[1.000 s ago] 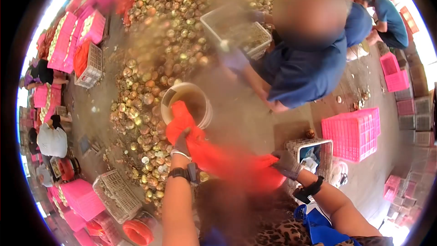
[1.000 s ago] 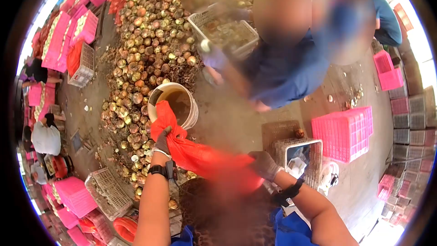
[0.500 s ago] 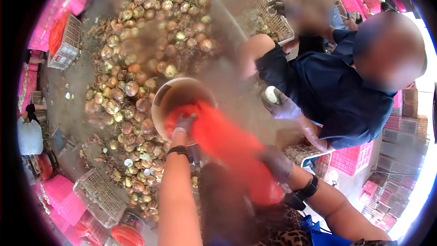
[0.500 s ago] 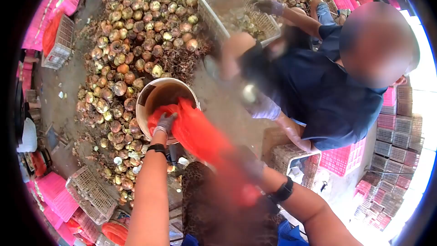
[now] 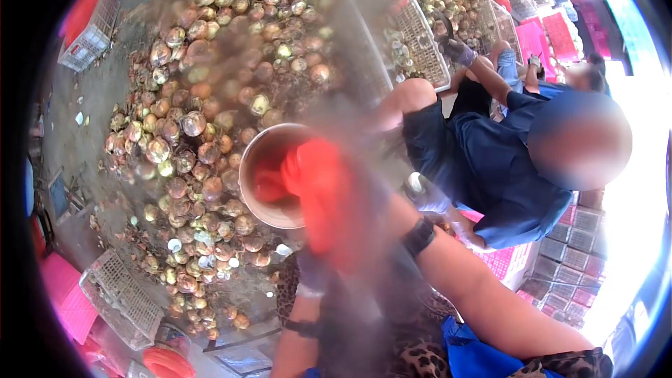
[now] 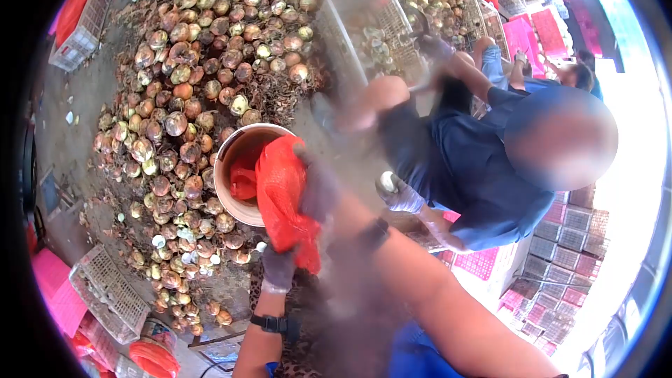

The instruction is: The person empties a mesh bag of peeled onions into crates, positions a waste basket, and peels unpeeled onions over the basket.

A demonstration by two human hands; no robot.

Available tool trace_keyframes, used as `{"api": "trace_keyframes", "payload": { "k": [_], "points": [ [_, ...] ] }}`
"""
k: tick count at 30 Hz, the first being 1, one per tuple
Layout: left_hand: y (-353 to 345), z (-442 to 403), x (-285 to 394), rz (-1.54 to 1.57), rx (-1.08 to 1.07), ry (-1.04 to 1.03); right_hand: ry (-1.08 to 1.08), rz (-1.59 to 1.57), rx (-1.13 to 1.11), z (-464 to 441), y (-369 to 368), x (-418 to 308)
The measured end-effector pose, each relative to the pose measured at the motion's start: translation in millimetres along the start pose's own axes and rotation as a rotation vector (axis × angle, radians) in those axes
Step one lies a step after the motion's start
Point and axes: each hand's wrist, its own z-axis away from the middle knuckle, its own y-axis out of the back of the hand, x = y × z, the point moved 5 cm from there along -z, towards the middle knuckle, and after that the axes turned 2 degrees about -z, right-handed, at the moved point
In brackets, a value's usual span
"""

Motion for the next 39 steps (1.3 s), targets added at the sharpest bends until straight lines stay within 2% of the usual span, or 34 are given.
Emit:
{"api": "trace_keyframes", "payload": {
  "k": [1,2,4,6,8,9,10,12,13,15,18,19,21,23,25,28,29,31,32,34,36,37,39],
  "points": [
    [13.2,-11.3,36.2,0.113,0.119,0.149,-0.138,-0.097,0.043,-16.6,6.9,8.6],
    [23.5,-18.6,52.5,0.223,0.237,0.303,-0.375,-0.246,0.138,-33.7,16.7,17.2],
    [55.5,-41.5,50.7,0.277,0.163,0.096,-0.485,-0.088,0.176,-39.7,37.5,28.4],
    [81.4,-57.4,39.0,0.467,0.131,-0.057,-0.26,0.421,0.019,-40.9,61.9,27.1],
    [88.6,-57.9,98.8,0.68,0.152,0.098,-0.112,0.74,-0.145,-34.6,72.5,43.7],
    [99.5,-61.7,71.2,0.805,0.095,0.232,-0.064,0.847,-0.234,-24.3,73.2,57.2],
    [105.8,-59.0,74.3,0.835,0.162,0.313,-0.077,0.83,-0.283,-16.1,69.2,63.8],
    [117.4,-56.2,62.6,1.001,0.037,0.319,-0.163,0.678,-0.341,-0.4,56.9,70.4],
    [94.8,-55.4,94.4,1.039,0.215,0.272,-0.234,0.546,-0.348,6.8,42.1,65.2],
    [108.8,-45.7,63.5,0.86,0.048,0.32,-0.371,0.277,-0.371,14.0,7.3,54.9],
    [80.3,-39.5,59.0,0.818,0.132,0.243,-0.565,0.016,-0.34,8.2,-25.5,47.5],
    [72.0,-34.9,84.2,0.808,0.069,0.228,-0.622,-0.045,-0.313,2.9,-29.1,48.0],
    [55.9,-34.9,109.4,0.708,0.083,0.146,-0.611,-0.107,-0.25,-10.0,-8.5,69.6],
    [51.7,-41.4,70.2,0.371,0.071,0.151,-0.72,-0.065,-0.008,-21.5,14.6,90.0],
    [66.4,-43.0,49.1,0.043,0.118,0.143,-0.459,0.158,0.034,-26.7,35.7,75.7],
    [102.2,-39.8,36.6,-0.431,0.265,0.13,-0.523,-0.222,0.315,-17.3,52.6,38.2],
    [118.9,-38.2,30.9,-0.532,0.338,0.171,-0.499,-0.15,0.353,-6.4,62.6,21.2],
    [150.4,-35.4,20.1,-0.731,0.481,0.254,-0.362,0.179,0.269,2.6,110.6,12.0],
    [162.2,-35.0,12.6,-0.476,0.55,0.225,-0.246,0.433,0.142,1.7,156.7,33.2],
    [179.5,-34.3,0.8,0.038,0.674,0.156,-0.211,0.555,0.078,9.2,163.6,36.2],
    [167.9,-40.6,52.0,-0.236,0.674,0.078,-0.372,0.297,0.213,22.2,113.7,4.4],
    [162.4,-45.8,71.5,-0.369,0.671,0.035,-0.428,0.348,0.232,22.3,110.0,6.7],
    [178.2,-63.2,38.7,-0.325,0.644,0.094,-0.546,0.454,0.264,19.8,106.0,13.0]
  ]
}}
